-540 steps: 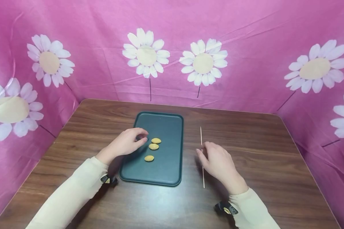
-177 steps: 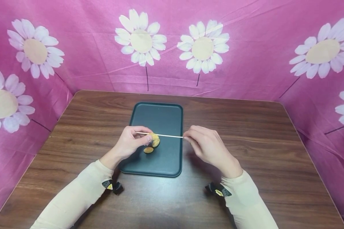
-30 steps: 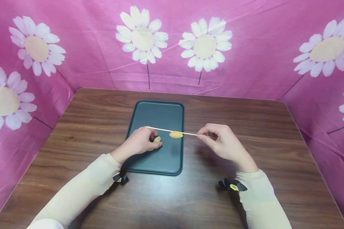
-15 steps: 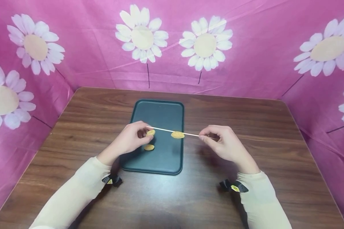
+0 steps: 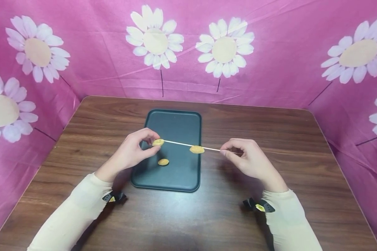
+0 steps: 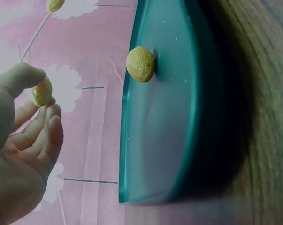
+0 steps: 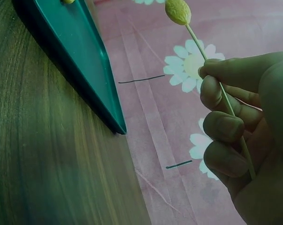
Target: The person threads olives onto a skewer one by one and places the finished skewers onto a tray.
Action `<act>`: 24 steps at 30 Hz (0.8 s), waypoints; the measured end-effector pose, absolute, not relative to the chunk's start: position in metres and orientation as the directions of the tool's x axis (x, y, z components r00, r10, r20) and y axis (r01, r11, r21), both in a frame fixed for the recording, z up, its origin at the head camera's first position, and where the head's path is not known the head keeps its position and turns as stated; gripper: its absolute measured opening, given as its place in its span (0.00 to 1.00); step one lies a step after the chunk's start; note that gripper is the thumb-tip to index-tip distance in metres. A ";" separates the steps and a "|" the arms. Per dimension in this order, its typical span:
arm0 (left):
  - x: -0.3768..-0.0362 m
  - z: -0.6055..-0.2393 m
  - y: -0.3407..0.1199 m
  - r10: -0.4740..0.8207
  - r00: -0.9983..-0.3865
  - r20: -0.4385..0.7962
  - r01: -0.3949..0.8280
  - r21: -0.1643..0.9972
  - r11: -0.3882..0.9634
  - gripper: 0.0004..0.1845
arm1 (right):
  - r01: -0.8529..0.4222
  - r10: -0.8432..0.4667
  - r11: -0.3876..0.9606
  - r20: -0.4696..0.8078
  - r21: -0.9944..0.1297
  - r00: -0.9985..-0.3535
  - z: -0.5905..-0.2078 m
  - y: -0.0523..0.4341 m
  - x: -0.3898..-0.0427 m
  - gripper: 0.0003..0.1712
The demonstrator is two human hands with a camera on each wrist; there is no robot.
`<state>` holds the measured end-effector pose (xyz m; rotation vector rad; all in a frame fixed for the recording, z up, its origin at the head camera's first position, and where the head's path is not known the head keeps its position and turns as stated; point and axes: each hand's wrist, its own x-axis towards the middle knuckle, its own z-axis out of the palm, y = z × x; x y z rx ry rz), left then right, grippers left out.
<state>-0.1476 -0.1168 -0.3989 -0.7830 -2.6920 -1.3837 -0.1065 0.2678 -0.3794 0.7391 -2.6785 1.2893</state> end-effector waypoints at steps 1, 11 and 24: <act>-0.148 -0.400 -0.118 0.428 -0.867 0.255 0.455 0.756 0.471 0.11 | -0.453 -0.388 0.528 0.270 -0.719 -0.881 -0.380 0.268 -0.106 0.16; -0.147 -0.403 -0.122 0.463 -0.815 0.350 0.538 0.753 0.378 0.13 | -0.450 -0.386 0.530 0.268 -0.719 -0.883 -0.382 0.270 -0.105 0.16; -0.148 -0.407 -0.123 0.452 -0.797 0.400 0.566 0.757 0.328 0.11 | -0.447 -0.402 0.522 0.253 -0.726 -0.880 -0.383 0.269 -0.105 0.17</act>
